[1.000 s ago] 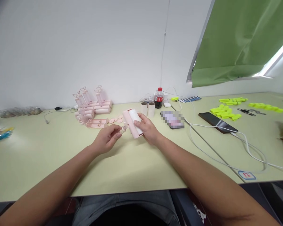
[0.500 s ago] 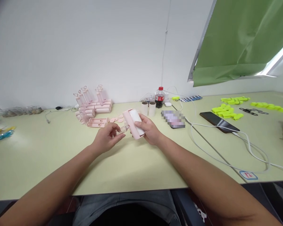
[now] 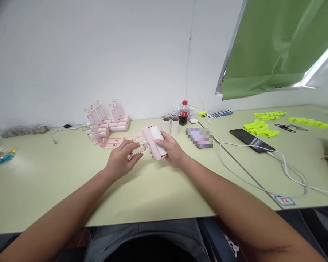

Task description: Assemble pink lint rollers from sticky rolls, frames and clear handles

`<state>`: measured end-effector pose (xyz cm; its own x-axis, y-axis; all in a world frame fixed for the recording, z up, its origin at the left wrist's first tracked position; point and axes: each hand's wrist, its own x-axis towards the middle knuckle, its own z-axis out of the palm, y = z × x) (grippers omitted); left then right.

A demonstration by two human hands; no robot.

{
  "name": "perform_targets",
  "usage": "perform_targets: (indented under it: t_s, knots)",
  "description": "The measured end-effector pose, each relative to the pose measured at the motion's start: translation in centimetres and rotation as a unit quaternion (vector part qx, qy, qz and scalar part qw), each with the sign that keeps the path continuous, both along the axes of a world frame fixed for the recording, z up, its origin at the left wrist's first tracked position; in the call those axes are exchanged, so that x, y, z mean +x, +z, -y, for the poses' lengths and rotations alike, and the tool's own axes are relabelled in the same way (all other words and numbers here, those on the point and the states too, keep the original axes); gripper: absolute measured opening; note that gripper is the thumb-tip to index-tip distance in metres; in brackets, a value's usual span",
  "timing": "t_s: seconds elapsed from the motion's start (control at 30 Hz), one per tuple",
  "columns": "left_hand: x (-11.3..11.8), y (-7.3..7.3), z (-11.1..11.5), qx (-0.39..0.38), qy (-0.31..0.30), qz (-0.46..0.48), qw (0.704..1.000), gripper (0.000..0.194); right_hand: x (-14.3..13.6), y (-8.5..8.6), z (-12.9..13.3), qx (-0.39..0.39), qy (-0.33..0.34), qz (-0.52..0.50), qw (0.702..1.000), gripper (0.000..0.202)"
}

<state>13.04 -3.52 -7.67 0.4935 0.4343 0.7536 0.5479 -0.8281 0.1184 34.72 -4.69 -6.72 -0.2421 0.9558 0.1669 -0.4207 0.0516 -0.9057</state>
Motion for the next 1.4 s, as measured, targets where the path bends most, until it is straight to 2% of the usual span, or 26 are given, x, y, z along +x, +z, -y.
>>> perform_targets:
  t_s: [0.37,0.53,0.73,1.0,1.27,1.4]
  knots:
    - [0.2,0.2,0.5,-0.003,-0.017,0.001,1.000,0.025,0.2,-0.1,0.1,0.010,0.010,-0.019,1.000,0.039]
    - [0.2,-0.1,0.2,0.000,0.013,-0.001,1.000,0.026,0.2,-0.1,0.1,0.009,0.001,-0.005,1.000,0.044]
    - [0.1,-0.4,-0.1,-0.005,0.041,-0.012,0.999,0.026,-0.2,0.1,0.2,0.006,-0.047,0.022,0.999,0.048]
    - [0.4,-0.4,0.0,-0.063,0.108,-0.074,0.989,0.029,-0.6,-0.7,-0.3,0.008,-0.115,0.109,0.987,0.047]
    - [0.4,-0.6,0.1,-0.034,0.126,-0.111,0.985,0.028,-1.0,-1.1,-0.5,0.011,-0.149,0.179,0.972,0.048]
    - [0.4,-0.4,0.2,-0.052,0.129,-0.119,0.983,0.029,-1.0,-1.4,-0.6,0.019,-0.155,0.194,0.968,0.050]
